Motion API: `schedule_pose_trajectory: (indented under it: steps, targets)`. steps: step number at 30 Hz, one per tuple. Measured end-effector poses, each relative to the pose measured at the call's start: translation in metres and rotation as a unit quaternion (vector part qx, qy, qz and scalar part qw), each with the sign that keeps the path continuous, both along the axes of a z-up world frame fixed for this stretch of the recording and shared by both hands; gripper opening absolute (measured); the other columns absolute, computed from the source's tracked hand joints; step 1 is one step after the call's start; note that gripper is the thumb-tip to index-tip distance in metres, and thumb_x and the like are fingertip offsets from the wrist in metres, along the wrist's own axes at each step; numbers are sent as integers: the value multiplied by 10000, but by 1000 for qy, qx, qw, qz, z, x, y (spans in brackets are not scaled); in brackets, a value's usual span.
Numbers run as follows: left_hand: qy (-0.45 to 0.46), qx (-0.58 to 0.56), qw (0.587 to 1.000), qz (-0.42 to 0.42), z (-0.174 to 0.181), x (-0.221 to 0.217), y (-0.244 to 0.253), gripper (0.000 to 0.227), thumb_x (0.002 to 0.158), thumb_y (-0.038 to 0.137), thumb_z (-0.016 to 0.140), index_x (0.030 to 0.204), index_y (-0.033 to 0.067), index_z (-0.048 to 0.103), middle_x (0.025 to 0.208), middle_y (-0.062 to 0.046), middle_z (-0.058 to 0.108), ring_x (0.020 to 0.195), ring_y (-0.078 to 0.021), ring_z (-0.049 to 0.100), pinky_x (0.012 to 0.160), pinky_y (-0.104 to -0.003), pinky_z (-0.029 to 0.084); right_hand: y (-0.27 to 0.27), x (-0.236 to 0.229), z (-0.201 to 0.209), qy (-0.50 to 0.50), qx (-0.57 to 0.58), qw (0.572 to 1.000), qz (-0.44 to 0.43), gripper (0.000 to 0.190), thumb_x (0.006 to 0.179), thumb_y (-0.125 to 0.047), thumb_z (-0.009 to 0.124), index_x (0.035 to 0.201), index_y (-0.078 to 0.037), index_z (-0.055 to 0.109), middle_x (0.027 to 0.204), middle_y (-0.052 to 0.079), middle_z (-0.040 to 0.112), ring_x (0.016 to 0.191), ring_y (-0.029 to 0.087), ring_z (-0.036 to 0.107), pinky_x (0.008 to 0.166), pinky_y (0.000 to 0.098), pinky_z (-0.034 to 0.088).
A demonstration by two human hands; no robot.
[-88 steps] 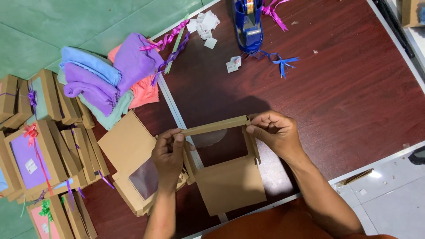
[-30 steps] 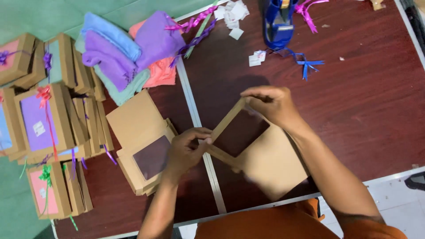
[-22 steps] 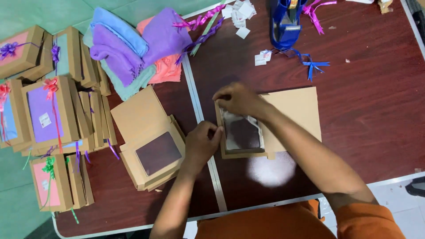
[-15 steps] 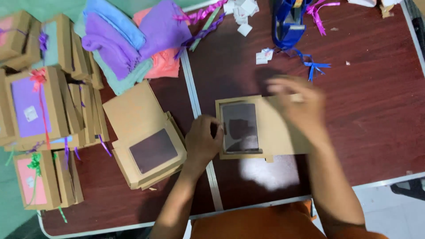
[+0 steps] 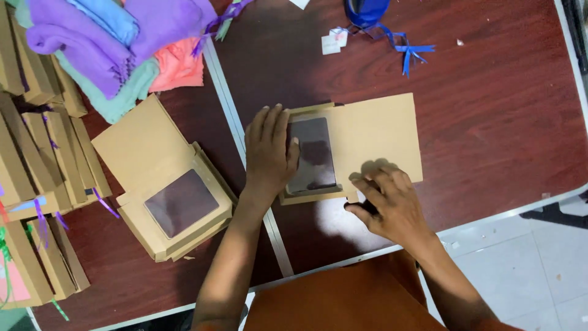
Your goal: The person assembles small cardboard boxes with clear plastic windows on a table. They fold the cardboard flaps, insert the plastic sheets, and secure the boxes using adhesive tape. The person handles stacks of flat cardboard and finished boxes throughout the process.
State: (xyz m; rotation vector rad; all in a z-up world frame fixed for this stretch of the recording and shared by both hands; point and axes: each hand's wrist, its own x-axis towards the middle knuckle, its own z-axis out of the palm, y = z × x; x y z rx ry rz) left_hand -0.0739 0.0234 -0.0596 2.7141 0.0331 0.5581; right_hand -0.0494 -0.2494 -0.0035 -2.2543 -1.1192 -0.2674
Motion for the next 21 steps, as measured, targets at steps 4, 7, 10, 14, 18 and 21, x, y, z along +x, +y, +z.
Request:
schedule_pose_trajectory:
  steps: [4, 7, 10, 14, 18, 21]
  targets:
    - [-9, -9, 1000, -1, 0, -1, -1, 493, 1008, 183, 600, 1458, 2, 512, 1422, -204, 535, 1376, -423, 451, 1080, -547, 403, -2, 9, 2, -34, 11, 998, 52, 262, 889, -312, 778, 1006, -78, 780, 957, 123, 665, 929, 363, 636, 823, 461, 513]
    - [-9, -20, 1000, 11, 0, -1, -2, 483, 1037, 263, 569, 1449, 16, 527, 1426, -174, 538, 1397, -401, 430, 1104, -544, 383, -2, 17, 2, -34, 38, 994, 97, 165, 934, -211, 723, 860, -76, 782, 920, 117, 692, 876, 362, 645, 759, 448, 514]
    - [1, -9, 1000, 27, -1, -4, -5, 466, 1048, 304, 559, 1430, 38, 544, 1410, -147, 532, 1404, -396, 411, 1130, -555, 355, -2, 19, -7, 24, 41, 996, 73, 183, 961, -219, 688, 858, -96, 776, 879, 101, 684, 790, 349, 629, 697, 445, 510]
    - [-23, -46, 998, 20, -5, 0, -5, 420, 1071, 278, 514, 1401, 22, 556, 1366, -151, 536, 1367, -397, 463, 1106, -539, 389, 1, 18, -20, 71, -41, 997, -3, 219, 815, -262, 839, 933, -91, 770, 853, 83, 675, 793, 321, 642, 733, 414, 519]
    - [-16, -42, 999, 24, -8, -1, -4, 415, 1075, 303, 506, 1380, 30, 574, 1339, -128, 527, 1353, -364, 475, 1093, -515, 397, 11, 22, 23, 135, 47, 988, -62, 422, 708, -235, 926, 1039, -32, 760, 945, 150, 717, 911, 386, 687, 805, 449, 554]
    - [-22, -45, 998, 29, -7, 0, -5, 414, 1066, 304, 533, 1378, 36, 579, 1333, -128, 530, 1348, -356, 481, 1091, -510, 408, -37, 32, -1, 43, -9, 974, -222, 456, 891, -253, 882, 1156, 76, 710, 908, 223, 670, 857, 418, 651, 794, 490, 518]
